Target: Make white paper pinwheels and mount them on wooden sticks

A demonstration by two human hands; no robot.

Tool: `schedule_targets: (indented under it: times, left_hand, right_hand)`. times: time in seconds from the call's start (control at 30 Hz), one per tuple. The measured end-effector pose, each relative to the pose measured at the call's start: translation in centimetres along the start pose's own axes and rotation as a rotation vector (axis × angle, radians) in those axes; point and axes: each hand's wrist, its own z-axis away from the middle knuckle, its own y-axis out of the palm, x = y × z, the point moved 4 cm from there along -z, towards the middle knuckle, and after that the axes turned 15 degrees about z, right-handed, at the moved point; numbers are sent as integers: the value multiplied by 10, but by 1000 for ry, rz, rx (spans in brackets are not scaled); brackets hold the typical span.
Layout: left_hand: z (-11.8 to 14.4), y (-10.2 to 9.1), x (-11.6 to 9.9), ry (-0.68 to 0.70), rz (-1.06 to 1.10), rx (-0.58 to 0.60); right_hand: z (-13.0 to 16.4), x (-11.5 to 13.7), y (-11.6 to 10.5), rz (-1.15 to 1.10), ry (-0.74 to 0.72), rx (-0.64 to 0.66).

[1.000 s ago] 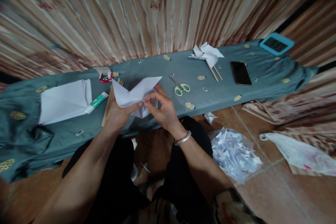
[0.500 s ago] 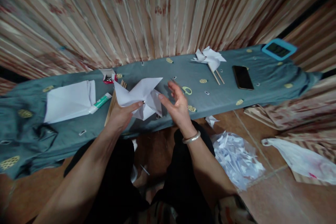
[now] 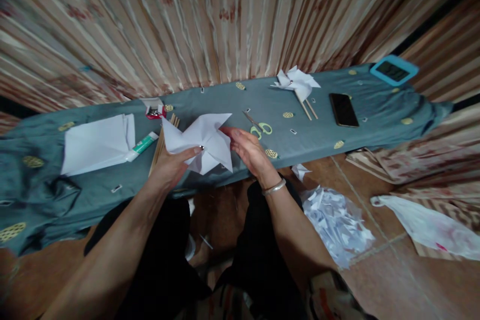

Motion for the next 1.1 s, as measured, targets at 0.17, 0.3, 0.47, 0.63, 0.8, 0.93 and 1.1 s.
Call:
schedule_targets:
  times: [0.17,0.3,0.47,0.63,0.8,0.93,1.1]
  left_hand:
    - [-2,-1,-1,55,38,-12]
    - [-7,-5,2,93,26,-31]
    - [-11,-5,11,93,-10,25]
    - [-11,-4,12,86,-24,21]
    - [-11,-4,10,102,-77,15]
    - [-11,-5,10,118,-97,14]
    - [-8,-3,7,113,-110,-2]
  right_hand:
    - [13,16,-7,264,-226,-344]
    - [33,38,5,680,-470,-464]
    - [38,39,30,975,-646,-409]
    - [33,32,34,1034,-632,-379]
    - [31,31,31,980,-585,-356]
    - [28,29,30,928,-538,-328]
    - [27,28,31,920,-515,-307]
